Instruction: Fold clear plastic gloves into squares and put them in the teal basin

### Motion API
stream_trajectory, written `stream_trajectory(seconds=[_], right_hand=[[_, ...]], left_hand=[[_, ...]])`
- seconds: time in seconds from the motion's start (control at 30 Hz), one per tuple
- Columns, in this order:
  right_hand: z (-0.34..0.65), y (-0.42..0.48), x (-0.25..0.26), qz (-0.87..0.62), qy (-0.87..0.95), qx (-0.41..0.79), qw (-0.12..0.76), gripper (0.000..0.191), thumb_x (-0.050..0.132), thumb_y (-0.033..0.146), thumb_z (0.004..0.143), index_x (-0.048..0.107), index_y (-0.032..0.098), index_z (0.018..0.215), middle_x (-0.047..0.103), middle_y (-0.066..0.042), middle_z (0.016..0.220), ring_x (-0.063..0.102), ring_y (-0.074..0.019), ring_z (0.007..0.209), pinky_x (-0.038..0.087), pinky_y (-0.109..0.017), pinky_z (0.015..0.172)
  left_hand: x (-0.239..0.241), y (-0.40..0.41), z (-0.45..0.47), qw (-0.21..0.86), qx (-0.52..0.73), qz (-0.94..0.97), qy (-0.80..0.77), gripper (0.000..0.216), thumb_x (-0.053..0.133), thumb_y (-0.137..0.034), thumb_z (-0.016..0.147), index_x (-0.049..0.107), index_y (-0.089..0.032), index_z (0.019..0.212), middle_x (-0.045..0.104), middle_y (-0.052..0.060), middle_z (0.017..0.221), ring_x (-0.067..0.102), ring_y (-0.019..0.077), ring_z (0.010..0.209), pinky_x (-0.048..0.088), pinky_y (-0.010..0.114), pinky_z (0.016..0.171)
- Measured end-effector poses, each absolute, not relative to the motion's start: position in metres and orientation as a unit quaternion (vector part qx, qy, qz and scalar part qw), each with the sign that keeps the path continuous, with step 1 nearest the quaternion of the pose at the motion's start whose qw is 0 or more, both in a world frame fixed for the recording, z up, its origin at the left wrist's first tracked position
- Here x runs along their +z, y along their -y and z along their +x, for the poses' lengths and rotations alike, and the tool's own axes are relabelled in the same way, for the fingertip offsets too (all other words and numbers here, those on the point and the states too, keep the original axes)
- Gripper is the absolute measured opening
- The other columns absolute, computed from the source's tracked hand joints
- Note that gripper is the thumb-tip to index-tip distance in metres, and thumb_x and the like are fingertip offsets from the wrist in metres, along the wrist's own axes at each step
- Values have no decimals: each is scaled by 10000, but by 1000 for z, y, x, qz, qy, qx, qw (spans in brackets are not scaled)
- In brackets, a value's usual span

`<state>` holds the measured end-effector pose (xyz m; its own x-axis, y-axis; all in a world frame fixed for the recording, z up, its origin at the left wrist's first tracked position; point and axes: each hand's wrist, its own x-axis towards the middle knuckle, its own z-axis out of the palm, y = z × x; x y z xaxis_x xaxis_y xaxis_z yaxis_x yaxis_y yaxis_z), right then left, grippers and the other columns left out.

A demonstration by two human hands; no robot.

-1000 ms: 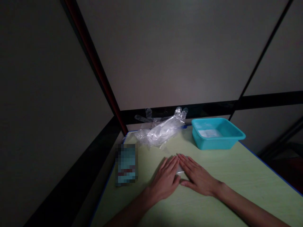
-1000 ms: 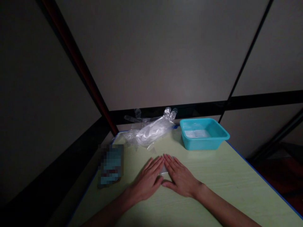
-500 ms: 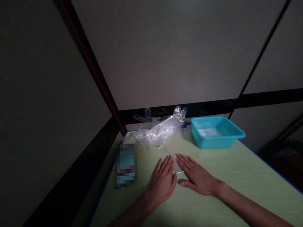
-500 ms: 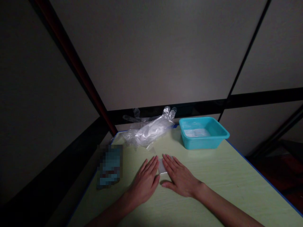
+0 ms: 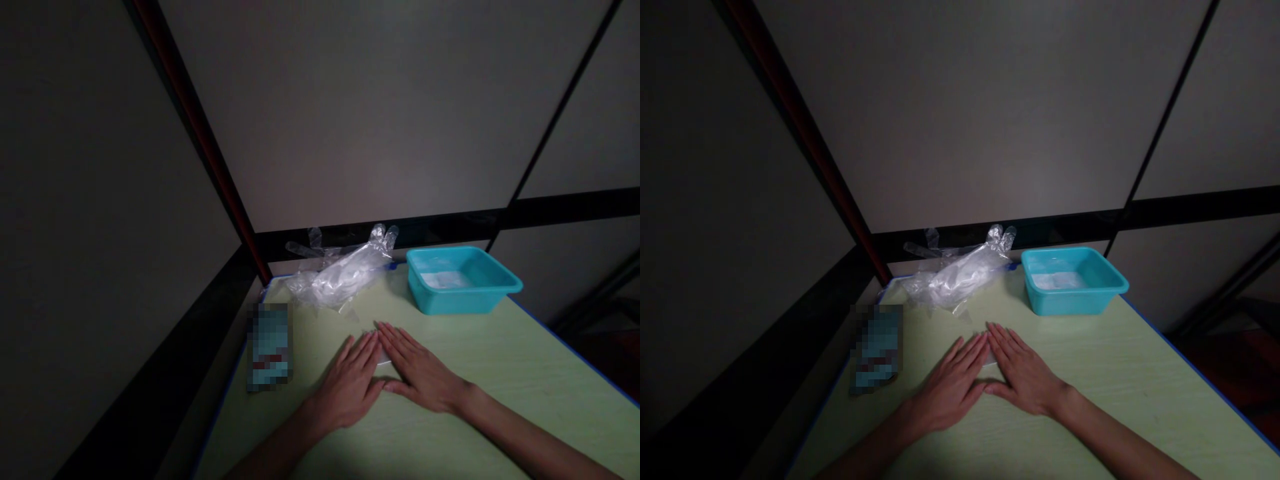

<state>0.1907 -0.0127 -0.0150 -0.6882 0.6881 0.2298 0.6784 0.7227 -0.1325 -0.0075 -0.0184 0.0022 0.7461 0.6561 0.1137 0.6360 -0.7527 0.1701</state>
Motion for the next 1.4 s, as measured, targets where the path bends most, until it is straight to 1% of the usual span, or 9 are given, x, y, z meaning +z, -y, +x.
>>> stream_trajectory(seconds=[0.23,0.43,0.63,0.8,0.93,1.13,1.4], right_hand=[[192,11,-18,-367,922,17,125,771,331,567,830,113,67,1374,125,-178,1418,77,-255,1305,196,-444,1043],[193,11,-20,-368,920,24,130,741,327,560,836,124,95,1376,117,-156,1423,73,-246,1306,196,-445,1042],[192,12,-18,-373,920,31,112,747,322,567,834,146,78,1370,129,-169,1416,68,-243,1306,183,-440,1045],[193,12,-18,-371,920,35,118,740,336,564,831,147,96,1372,125,-160,1419,85,-242,1306,188,-445,1043],[194,11,-19,-367,922,30,117,742,345,562,828,130,111,1377,123,-150,1423,85,-240,1306,190,-449,1040],[194,11,-20,-366,923,16,115,755,340,567,827,143,83,1371,127,-175,1416,81,-250,1305,194,-457,1036],[194,11,-18,-377,921,17,99,750,308,569,838,119,80,1374,122,-162,1419,70,-233,1307,181,-437,1047]], left_hand=[[4,19,-16,74,41,940,-330,558,352,-352,878,120,-219,1368,97,53,1443,41,205,1316,71,426,1062],[8,17,-20,94,44,945,-311,564,403,-375,857,173,-251,1357,101,57,1443,43,216,1316,82,434,1055],[10,17,-19,96,44,944,-312,570,421,-368,854,173,-262,1356,114,57,1441,44,212,1316,94,436,1052],[10,17,-19,106,52,942,-314,571,419,-386,854,171,-274,1356,125,41,1441,55,220,1316,96,440,1053],[11,17,-19,119,60,940,-315,581,432,-404,846,182,-276,1354,137,49,1437,74,226,1314,103,446,1050],[12,17,-18,125,65,936,-321,582,453,-407,836,212,-268,1348,155,66,1432,72,221,1314,104,437,1050],[11,16,-20,124,57,939,-317,591,453,-411,837,197,-271,1351,113,75,1439,38,219,1315,104,434,1048]])
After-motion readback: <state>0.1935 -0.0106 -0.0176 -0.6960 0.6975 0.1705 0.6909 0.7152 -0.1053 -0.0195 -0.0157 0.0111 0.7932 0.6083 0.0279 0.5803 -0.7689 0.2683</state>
